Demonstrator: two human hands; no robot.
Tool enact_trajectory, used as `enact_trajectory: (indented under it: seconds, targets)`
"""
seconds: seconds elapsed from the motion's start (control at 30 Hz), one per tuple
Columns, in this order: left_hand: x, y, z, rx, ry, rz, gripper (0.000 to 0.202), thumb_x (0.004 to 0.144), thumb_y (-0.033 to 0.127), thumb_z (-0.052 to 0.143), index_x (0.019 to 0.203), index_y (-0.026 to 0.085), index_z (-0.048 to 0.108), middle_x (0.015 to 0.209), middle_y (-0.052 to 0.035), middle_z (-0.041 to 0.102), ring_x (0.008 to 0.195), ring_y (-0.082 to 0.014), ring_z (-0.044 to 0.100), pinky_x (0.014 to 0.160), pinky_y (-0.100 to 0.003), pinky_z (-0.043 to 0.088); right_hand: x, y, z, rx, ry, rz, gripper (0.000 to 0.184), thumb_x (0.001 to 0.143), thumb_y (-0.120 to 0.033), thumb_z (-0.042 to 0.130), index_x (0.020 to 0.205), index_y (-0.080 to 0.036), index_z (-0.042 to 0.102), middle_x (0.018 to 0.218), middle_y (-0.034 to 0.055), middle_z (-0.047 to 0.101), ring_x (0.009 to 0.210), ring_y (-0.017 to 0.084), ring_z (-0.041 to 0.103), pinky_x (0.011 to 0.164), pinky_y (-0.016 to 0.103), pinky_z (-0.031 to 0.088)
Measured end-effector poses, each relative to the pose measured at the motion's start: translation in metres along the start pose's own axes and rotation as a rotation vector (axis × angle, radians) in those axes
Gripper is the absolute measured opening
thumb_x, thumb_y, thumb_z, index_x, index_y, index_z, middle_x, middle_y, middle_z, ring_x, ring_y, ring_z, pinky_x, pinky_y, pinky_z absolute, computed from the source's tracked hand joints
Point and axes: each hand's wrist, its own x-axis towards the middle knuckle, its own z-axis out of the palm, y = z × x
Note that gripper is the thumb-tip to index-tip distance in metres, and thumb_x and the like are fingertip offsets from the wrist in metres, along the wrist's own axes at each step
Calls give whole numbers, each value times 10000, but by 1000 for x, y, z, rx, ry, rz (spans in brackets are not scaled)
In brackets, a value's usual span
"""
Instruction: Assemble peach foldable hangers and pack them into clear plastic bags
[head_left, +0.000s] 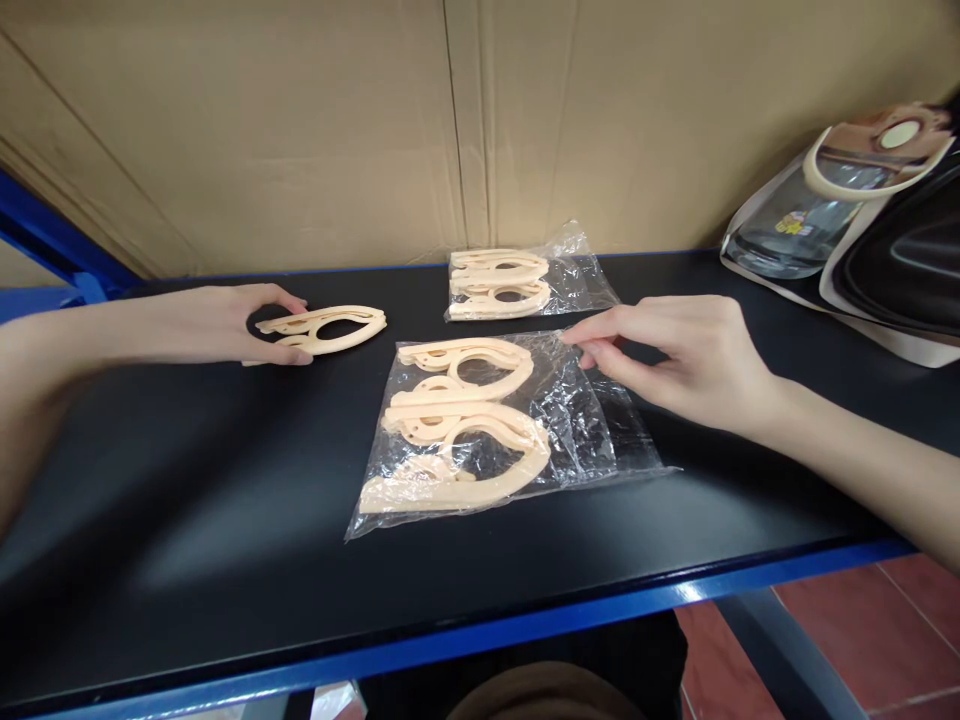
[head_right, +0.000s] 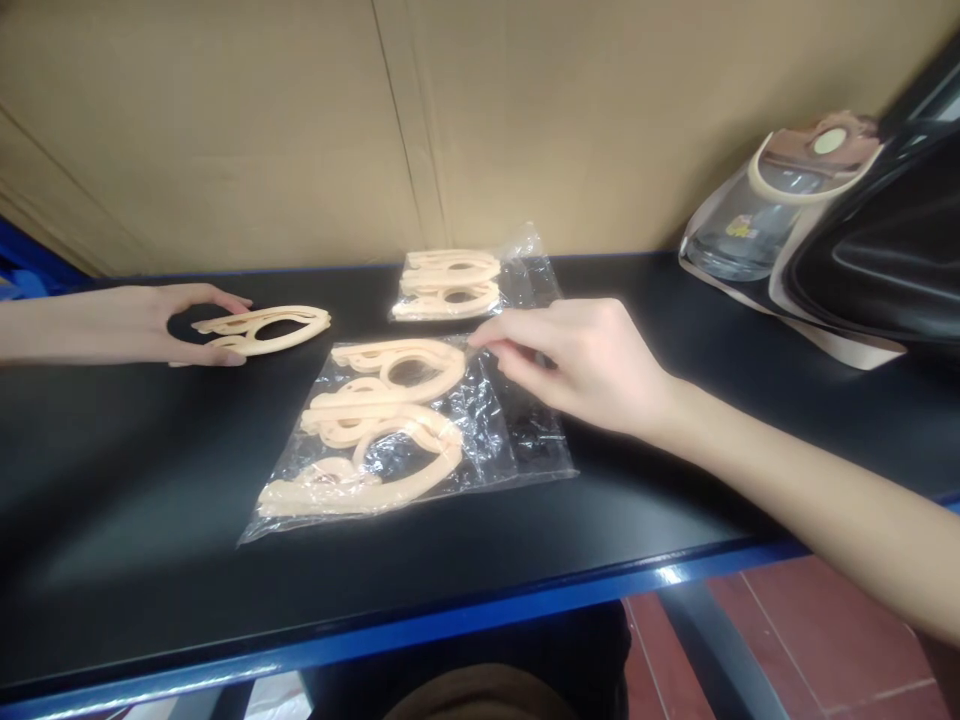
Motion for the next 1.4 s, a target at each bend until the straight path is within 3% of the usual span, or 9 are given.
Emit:
enact_trajectory:
  seconds: [0.1,0.2,0.47,0.63,0.73,0.87,1.1,1.23,1.4]
  targets:
    - [1,29,-6,164,-93,-258,691,641,752,730,1117,258,640,777,34,690,690,-237,606,644,-314,396,1,-2,-2,-7,55,48,211,978,-256,526,1042,-256,727,761,-20,766,656,166,700,652,321,542]
    - [-2,57,-12,188,-31,-222,603,804,723,592,1140,223,591,864,-4,684,714,-222,601,650,-305,421,1,-4,-3,0,114,59,195,974,-259,541,1032,-246,727,800,-7,770,679,166,703,671,320,546]
    - [-16,122,7,135,161,8,656,830,655,553,1295,205,444,1061,-74,672,906,-287,627,761,-396,488,3,-8,1,-52,157,-85,222,941,-242,608,1143,-205,693,1178,112,702,1079,263,659,947,432,532]
    - [-34,165,36,162,222,362,668,782,693,607,1211,197,479,1107,-113,659,931,-312,621,838,-468,501,5,-20,5,-56,47,-183,402,952,-434,623,1289,-217,589,1403,149,594,1242,311,590,984,513,493]
    - [-44,184,51,111,274,504,580,842,581,583,1260,207,435,1136,-87,656,980,-296,641,879,-454,496,3,-29,7,-48,5,-242,455,952,-474,619,1308,-198,559,1385,153,615,1247,296,595,955,473,497]
    - [-50,193,58,68,330,610,583,879,574,560,1304,212,391,1172,-90,665,966,-289,654,870,-455,487,1,-37,8,-38,-39,-295,504,947,-525,607,1312,-182,551,1350,150,649,1192,277,628,949,450,490]
    - [-50,189,55,27,322,593,613,871,580,573,1343,237,386,1120,-71,658,934,-288,635,862,-458,473,0,-47,8,-2,-93,-201,532,964,-481,586,1402,-194,490,1407,141,596,1249,277,585,991,450,504]
    - [-48,186,54,-48,211,557,711,862,673,581,1385,233,386,1304,-98,600,1099,-327,605,974,-496,462,3,-43,4,4,-109,-148,614,902,-406,640,1444,-190,448,1356,126,607,1254,296,563,1019,476,510]
    - [-42,172,49,-172,126,416,759,960,646,474,1543,206,268,1521,-122,451,1354,-351,471,1118,-481,422,12,-8,-29,-162,-158,28,710,845,-471,644,1473,-225,421,1340,115,600,1221,383,562,1033,588,475]
